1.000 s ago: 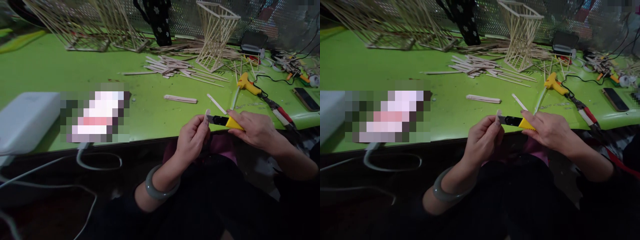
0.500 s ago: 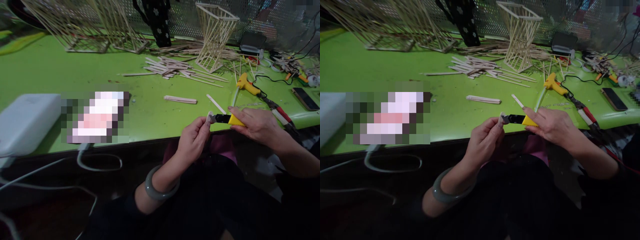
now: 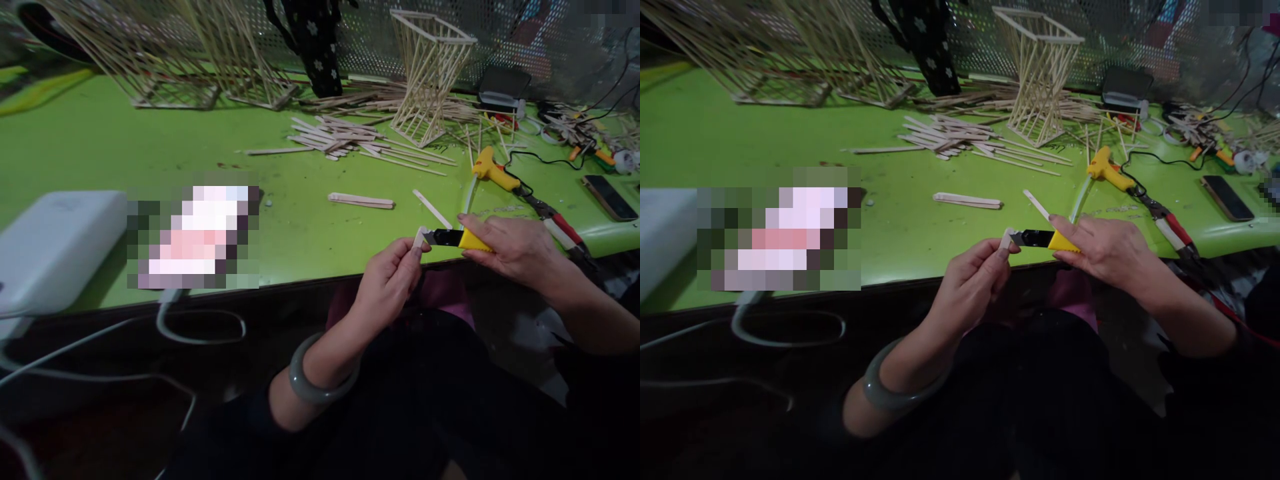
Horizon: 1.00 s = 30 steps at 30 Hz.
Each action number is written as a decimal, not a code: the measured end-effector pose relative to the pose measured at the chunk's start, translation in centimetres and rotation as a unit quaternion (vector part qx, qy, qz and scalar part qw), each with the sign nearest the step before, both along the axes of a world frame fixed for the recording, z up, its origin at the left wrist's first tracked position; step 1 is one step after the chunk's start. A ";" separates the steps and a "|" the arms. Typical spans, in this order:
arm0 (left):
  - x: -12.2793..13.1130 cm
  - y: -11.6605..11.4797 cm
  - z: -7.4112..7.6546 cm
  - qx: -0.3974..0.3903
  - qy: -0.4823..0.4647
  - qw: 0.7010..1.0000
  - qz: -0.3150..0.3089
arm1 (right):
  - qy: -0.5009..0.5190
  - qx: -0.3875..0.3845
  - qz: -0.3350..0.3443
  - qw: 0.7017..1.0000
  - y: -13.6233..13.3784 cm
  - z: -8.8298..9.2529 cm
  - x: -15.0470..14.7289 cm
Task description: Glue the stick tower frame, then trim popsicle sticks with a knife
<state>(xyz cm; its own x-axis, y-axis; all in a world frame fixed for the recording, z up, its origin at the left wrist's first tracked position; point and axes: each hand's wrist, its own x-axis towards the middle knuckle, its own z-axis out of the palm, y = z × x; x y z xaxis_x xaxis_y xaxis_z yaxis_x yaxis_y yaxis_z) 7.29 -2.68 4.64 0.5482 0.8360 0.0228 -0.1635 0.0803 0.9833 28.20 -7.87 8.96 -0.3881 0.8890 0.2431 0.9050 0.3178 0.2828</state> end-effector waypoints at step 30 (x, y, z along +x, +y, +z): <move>-0.3 -0.8 -0.4 0.064 0.030 0.997 0.005 | -0.006 0.048 0.037 0.998 -1.2 0.2 -0.7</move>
<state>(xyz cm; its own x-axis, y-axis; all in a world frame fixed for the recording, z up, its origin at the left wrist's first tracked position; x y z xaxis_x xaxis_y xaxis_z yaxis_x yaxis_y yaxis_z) 6.99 -3.45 4.28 0.5432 0.8340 0.0971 -0.1045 -0.0476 0.9934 27.55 -9.08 9.17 -0.4553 0.8308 0.3201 0.8762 0.3545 0.3264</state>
